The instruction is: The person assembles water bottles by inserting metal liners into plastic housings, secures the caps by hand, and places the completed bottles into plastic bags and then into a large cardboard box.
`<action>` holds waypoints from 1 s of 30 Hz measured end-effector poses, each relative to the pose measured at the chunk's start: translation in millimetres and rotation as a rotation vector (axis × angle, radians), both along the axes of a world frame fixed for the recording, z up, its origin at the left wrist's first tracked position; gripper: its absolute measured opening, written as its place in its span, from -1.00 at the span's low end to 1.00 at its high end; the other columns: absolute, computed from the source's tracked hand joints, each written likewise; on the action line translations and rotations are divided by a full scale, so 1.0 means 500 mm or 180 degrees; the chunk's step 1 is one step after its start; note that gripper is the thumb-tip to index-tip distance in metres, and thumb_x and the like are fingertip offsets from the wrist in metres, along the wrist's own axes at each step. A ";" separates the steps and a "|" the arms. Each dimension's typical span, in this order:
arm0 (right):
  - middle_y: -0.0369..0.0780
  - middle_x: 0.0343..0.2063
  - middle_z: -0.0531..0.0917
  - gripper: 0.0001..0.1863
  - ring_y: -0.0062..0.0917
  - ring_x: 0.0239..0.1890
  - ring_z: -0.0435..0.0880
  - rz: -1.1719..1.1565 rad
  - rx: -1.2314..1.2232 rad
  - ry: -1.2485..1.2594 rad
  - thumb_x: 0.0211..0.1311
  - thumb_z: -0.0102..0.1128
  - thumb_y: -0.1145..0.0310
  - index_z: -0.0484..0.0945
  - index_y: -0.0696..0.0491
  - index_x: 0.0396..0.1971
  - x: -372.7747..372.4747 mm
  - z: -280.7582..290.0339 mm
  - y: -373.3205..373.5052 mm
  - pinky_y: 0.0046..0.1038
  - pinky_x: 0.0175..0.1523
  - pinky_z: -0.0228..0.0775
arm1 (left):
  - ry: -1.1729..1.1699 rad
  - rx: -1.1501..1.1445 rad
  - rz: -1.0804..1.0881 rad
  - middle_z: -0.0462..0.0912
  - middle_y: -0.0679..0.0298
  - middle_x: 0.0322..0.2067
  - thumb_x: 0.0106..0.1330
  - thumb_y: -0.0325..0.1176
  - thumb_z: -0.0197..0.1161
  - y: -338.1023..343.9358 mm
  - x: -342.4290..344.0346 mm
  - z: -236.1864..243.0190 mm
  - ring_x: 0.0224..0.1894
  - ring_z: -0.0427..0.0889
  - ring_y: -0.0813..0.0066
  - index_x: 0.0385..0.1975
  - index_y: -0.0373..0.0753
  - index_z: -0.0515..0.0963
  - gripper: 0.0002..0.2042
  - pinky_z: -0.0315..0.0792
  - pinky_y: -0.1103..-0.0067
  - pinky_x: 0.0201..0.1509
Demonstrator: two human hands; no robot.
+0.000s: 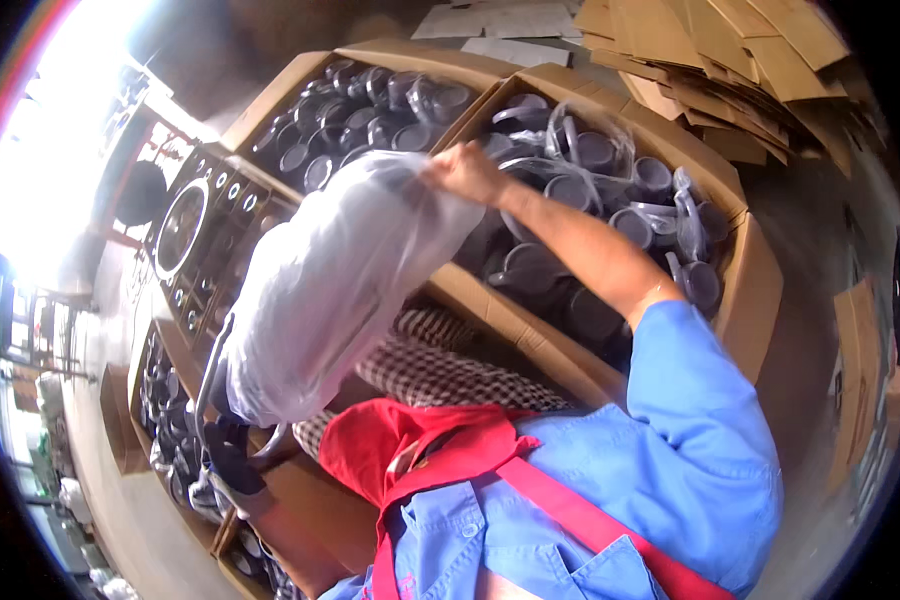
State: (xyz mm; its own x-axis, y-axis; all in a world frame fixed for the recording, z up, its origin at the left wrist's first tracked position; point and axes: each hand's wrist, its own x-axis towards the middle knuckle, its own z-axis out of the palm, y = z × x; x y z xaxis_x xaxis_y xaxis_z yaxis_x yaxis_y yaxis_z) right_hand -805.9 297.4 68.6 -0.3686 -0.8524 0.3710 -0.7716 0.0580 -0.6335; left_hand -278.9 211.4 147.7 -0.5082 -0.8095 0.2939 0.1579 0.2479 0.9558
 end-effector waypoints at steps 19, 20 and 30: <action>-0.22 -0.25 0.64 -0.33 -0.60 -0.23 0.53 0.1103 -0.0673 -0.2665 0.39 -0.29 -0.20 0.57 0.14 -0.24 0.301 0.076 -0.425 -0.45 -0.11 0.36 | -0.2645 -0.3576 0.0147 0.60 0.34 -0.50 0.06 -0.29 0.28 0.324 0.024 -0.033 -0.42 0.61 0.42 -0.17 -0.18 0.60 -0.70 0.49 0.50 -0.34; -0.20 -0.31 0.62 -0.36 -0.61 -0.27 0.52 0.1445 -0.0180 -0.1922 0.40 -0.28 -0.18 0.56 0.13 -0.27 0.313 0.048 -0.438 -0.44 -0.14 0.35 | -0.2936 -0.3348 -0.0294 0.60 0.35 -0.51 0.01 -0.29 0.27 0.307 -0.006 -0.039 -0.46 0.60 0.44 -0.12 -0.19 0.57 -0.62 0.49 0.55 -0.35; -0.11 -0.29 0.62 -0.15 -0.41 -0.15 0.55 0.3069 -0.1297 -0.0742 0.29 -0.44 -0.34 0.52 0.23 -0.28 0.496 0.158 -0.263 -0.35 0.08 0.23 | 0.0315 -0.0778 0.0132 0.52 0.05 0.01 0.17 -0.13 0.17 -0.125 -0.096 0.040 0.11 0.47 -0.03 -0.06 -0.31 0.49 -0.57 0.21 0.17 0.28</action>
